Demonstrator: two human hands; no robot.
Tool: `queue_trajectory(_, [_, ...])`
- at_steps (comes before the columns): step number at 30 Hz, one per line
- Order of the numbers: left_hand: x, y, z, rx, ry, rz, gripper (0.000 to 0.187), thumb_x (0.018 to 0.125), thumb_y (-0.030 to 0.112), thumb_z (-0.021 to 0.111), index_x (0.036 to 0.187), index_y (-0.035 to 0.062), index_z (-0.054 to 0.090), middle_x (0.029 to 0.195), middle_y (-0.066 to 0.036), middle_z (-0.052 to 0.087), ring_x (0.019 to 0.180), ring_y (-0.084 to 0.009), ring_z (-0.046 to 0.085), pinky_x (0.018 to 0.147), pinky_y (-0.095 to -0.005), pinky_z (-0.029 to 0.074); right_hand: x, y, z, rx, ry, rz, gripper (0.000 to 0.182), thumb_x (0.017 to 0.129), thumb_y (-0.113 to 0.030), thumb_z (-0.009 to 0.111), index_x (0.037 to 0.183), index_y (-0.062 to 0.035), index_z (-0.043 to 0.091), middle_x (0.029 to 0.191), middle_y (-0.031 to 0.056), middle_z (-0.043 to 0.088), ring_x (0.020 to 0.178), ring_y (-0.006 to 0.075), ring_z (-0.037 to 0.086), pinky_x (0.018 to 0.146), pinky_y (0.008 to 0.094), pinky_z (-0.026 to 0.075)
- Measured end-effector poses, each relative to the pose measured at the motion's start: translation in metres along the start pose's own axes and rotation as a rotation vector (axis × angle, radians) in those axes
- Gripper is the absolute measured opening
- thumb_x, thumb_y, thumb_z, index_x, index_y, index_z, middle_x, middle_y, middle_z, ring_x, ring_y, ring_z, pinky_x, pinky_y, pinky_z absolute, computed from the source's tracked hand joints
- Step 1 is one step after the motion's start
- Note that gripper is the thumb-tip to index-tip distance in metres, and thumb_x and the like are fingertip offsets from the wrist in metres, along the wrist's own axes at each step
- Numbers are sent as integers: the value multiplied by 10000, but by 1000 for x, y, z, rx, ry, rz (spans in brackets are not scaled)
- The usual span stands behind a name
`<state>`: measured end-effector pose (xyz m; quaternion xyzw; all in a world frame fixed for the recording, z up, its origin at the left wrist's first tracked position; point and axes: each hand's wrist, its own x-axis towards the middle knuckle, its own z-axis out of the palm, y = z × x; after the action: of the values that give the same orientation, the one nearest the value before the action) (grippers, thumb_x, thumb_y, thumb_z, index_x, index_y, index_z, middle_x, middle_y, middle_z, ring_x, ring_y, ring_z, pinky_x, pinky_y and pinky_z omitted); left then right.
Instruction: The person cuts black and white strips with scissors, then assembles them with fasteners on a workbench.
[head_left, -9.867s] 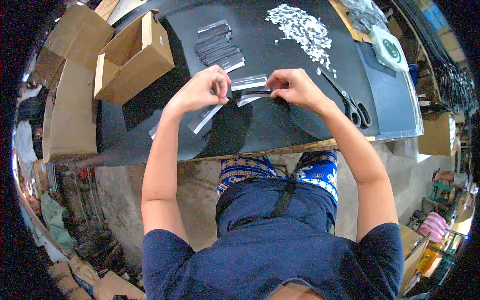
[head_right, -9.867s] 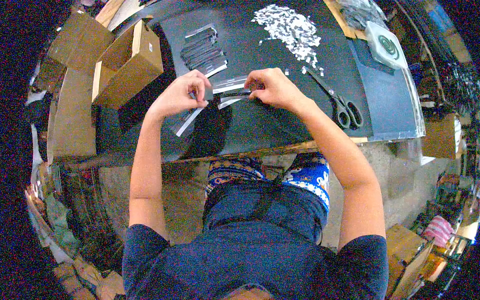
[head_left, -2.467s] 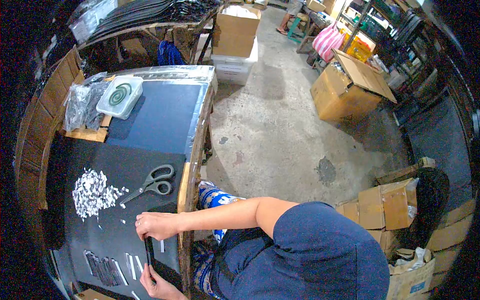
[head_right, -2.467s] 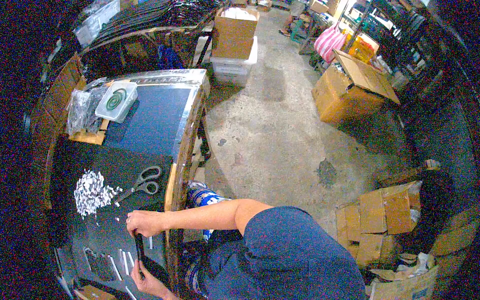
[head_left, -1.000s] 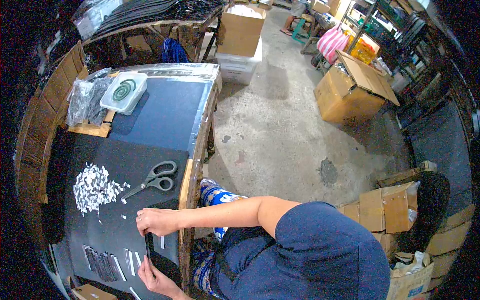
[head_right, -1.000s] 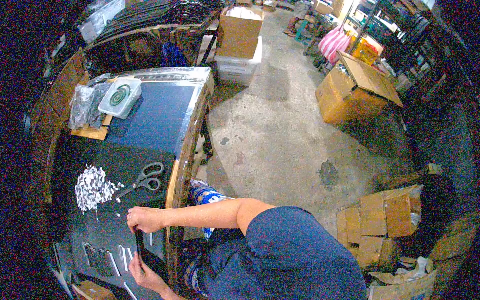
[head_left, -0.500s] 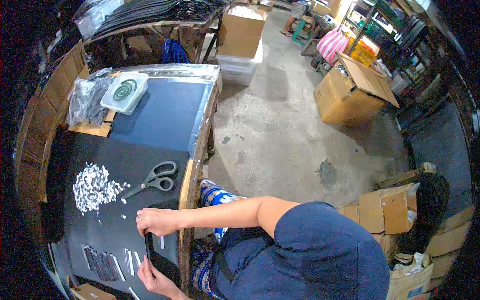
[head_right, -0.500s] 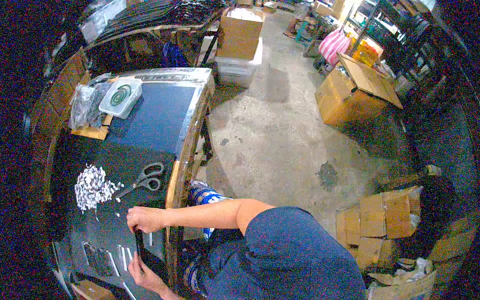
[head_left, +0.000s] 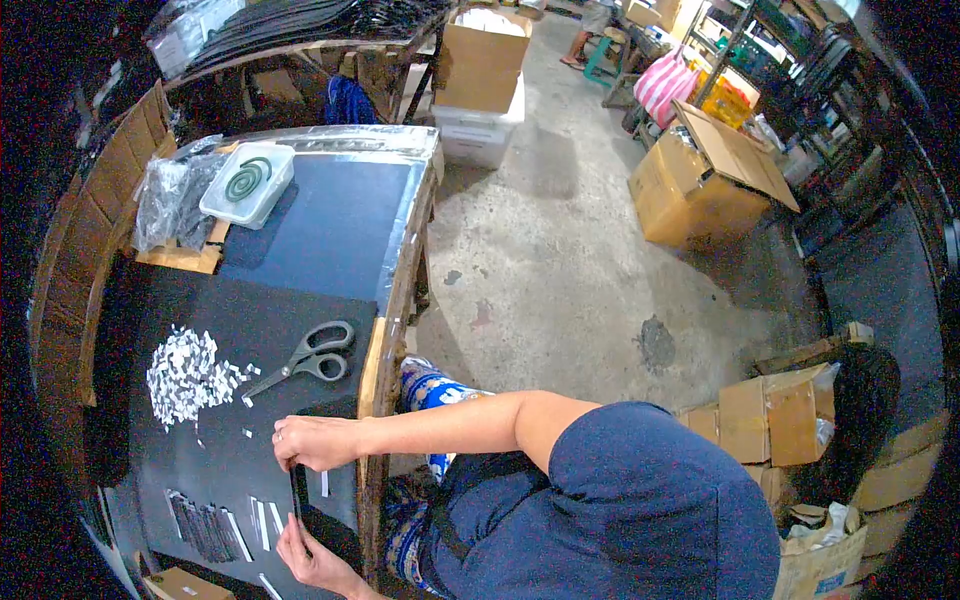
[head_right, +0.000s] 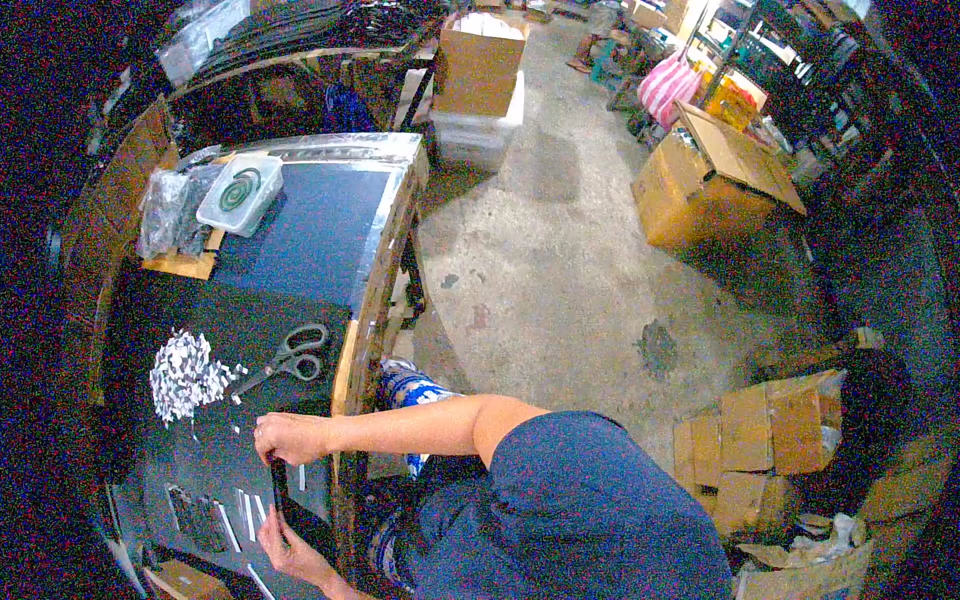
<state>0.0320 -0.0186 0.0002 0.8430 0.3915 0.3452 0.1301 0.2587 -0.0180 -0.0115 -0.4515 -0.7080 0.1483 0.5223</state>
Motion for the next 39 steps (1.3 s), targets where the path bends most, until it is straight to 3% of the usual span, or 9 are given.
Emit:
queue_trajectory(16, [-1, 1, -1, 7, 1, -23, 214, 834, -9, 597, 1036, -4, 671, 928, -132, 644, 847, -257, 601, 778, -347, 484, 0, -1, 0, 11, -20, 28, 61, 713, -26, 599, 715, -54, 653, 733, 63, 622, 806, 261, 554, 769, 363, 412])
queue_trajectory(28, [-2, 10, -4, -13, 76, -219, 130, 827, 50, 654, 935, -13, 688, 879, -95, 668, 793, -213, 619, 751, -329, 486, 0, 0, 0, -8, -47, 50, 91, 715, -9, 585, 745, -52, 659, 760, 66, 628, 833, 264, 552, 797, 376, 415])
queue_trajectory(30, [-2, 10, -4, -31, 76, -200, 123, 831, 50, 650, 931, -12, 688, 879, -97, 667, 787, -210, 621, 739, -323, 489, 1, 1, 1, 25, -11, 52, 118, 658, -20, 598, 730, -75, 674, 762, 91, 627, 811, 300, 562, 767, 397, 443])
queue_trajectory(34, [-2, 11, -4, 12, 72, -219, 123, 830, 44, 649, 933, -10, 688, 875, -98, 665, 781, -216, 622, 737, -323, 490, 0, 1, 1, 8, -15, 49, 128, 655, -19, 598, 737, -77, 677, 762, 90, 627, 807, 300, 563, 778, 398, 440])
queue_trajectory(37, [-4, 3, -2, -9, 64, -179, 121, 828, 35, 648, 934, -7, 689, 881, -100, 662, 792, -218, 621, 740, -325, 491, 1, -1, -1, -5, -57, 59, 76, 727, -21, 591, 744, -47, 660, 762, 76, 620, 834, 265, 544, 788, 371, 415])
queue_trajectory(39, [-3, 4, -2, -9, 81, -151, 123, 827, 30, 647, 937, -8, 688, 896, -104, 662, 800, -220, 619, 746, -326, 491, 1, 1, 1, 8, -26, 57, 133, 655, -15, 588, 734, -76, 675, 758, 96, 622, 819, 303, 560, 787, 403, 435])
